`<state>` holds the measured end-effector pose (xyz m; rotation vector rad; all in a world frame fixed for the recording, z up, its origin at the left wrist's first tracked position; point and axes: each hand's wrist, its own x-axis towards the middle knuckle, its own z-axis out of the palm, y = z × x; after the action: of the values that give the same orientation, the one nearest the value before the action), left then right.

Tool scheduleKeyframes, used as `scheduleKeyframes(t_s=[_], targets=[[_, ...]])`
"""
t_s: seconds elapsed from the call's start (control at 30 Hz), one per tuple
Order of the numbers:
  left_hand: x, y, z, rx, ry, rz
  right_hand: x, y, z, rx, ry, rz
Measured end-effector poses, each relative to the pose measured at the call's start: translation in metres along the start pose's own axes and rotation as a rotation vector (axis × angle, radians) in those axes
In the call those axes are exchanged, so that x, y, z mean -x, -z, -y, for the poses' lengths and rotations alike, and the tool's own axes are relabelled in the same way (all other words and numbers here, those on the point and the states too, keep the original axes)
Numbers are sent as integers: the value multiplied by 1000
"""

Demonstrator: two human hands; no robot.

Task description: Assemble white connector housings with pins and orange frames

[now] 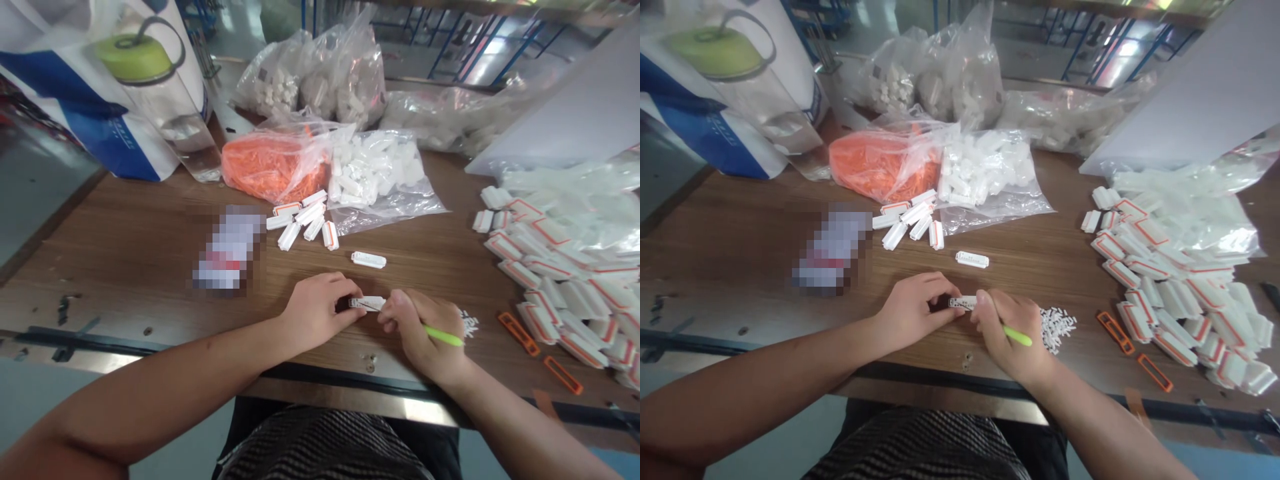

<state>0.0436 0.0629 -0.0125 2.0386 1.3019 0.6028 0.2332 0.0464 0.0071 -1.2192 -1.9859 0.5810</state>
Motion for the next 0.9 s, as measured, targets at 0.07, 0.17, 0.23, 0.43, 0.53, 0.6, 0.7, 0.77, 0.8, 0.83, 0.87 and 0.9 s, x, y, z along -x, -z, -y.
scheduleKeyframes(t_s=[0.07, 0.17, 0.23, 0.43, 0.53, 0.6, 0.7, 0.77, 0.8, 0.83, 0.87, 0.9], targets=[[0, 0, 0, 0, -12, -10, 2, 0, -2, -48, -45, -32], [0, 1, 0, 9, -11, -9, 3, -1, -3, -56, -45, -26], [1, 1, 0, 12, -9, -6, 1, -1, -3, -52, -29, -13], [0, 1, 0, 6, 1, 1, 0, 0, -1, -34, -4, -27], [-1, 1, 0, 7, 8, 9, -2, 0, 1, -28, 16, -3], [-1, 1, -1, 7, 11, 12, -2, 0, 2, -34, 16, -2], [0, 1, -1, 7, 6, 1, -1, -1, 0, -56, -3, -20], [1, 1, -1, 8, -7, -11, 1, -1, -2, -62, -19, -28], [1, 1, -1, 8, -12, -16, 2, -1, -3, -63, -27, -27], [1, 1, -1, 7, -16, -17, 2, -1, -4, -62, -35, -24], [1, 1, 0, 7, -18, -17, 3, -2, -4, -59, -40, -20], [1, 1, 0, 5, -17, -14, 2, -2, -4, -56, -40, -18]])
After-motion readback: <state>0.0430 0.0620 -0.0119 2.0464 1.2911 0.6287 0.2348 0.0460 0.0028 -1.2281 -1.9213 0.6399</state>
